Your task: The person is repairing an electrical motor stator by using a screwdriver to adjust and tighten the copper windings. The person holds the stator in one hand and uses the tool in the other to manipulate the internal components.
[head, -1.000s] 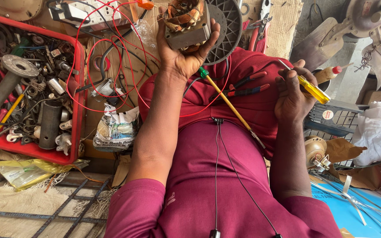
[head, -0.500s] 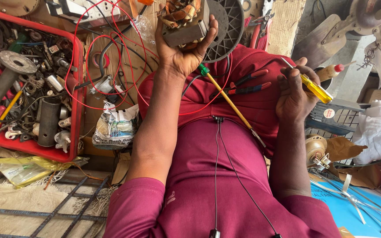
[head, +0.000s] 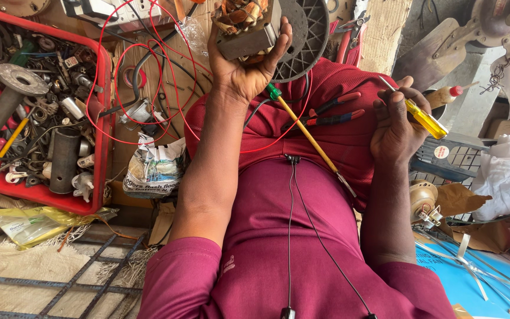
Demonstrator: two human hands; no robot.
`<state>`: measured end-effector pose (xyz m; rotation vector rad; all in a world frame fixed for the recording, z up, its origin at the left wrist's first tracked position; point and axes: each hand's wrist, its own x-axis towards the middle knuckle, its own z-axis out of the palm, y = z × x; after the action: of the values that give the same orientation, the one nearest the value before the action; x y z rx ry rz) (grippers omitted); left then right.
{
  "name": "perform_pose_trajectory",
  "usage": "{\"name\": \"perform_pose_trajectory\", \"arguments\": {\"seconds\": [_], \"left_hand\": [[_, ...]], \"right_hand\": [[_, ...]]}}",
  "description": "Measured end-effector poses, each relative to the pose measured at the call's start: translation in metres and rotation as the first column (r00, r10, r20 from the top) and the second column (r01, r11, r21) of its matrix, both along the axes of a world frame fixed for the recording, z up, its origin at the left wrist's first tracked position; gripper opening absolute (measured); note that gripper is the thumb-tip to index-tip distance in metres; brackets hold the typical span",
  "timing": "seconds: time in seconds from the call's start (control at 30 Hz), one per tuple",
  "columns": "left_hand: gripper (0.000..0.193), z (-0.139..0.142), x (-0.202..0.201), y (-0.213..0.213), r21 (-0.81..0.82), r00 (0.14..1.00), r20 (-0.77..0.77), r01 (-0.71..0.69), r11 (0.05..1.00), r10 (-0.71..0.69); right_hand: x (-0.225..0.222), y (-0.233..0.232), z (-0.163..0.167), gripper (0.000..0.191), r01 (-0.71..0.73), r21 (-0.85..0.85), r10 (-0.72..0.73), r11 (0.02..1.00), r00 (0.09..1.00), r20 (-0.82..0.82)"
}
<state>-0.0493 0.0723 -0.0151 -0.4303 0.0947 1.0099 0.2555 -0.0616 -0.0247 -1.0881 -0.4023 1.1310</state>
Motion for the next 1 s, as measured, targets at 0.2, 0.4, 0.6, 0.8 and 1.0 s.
{"name": "perform_pose_trajectory", "arguments": {"seconds": [0.2, 0.4, 0.6, 0.8, 1.0], "left_hand": [[0.088, -0.0005, -0.0007, 0.0012, -0.008, 1.0, 0.007, 0.001, 1.0, 0.0], [0.088, -0.0011, -0.0014, -0.0002, -0.009, 1.0, 0.024, 0.014, 1.0, -0.014], [0.09, -0.001, -0.0011, 0.0001, -0.021, 0.998, 0.062, 0.032, 0.999, -0.031], [0.095, -0.0006, -0.0003, -0.0007, -0.037, 0.998, 0.061, 0.034, 0.999, -0.032], [0.094, -0.0011, 0.0028, 0.0002, -0.039, 1.0, -0.01, 0.004, 0.999, -0.004]], "right_hand": [[-0.0001, 0.0011, -0.0005, 0.021, 0.006, -0.006, -0.006, 1.0, 1.0, -0.012], [0.0005, 0.0006, -0.0006, 0.02, -0.003, -0.003, 0.003, 1.0, 1.0, 0.0], [0.0009, 0.0009, -0.0007, 0.021, -0.001, 0.006, 0.001, 1.0, 1.0, -0.014], [0.001, 0.0008, -0.0005, 0.021, -0.001, 0.006, 0.001, 1.0, 1.0, -0.011], [0.0, 0.0026, 0.0012, 0.021, -0.001, 0.004, 0.001, 1.0, 1.0, -0.005]]}}
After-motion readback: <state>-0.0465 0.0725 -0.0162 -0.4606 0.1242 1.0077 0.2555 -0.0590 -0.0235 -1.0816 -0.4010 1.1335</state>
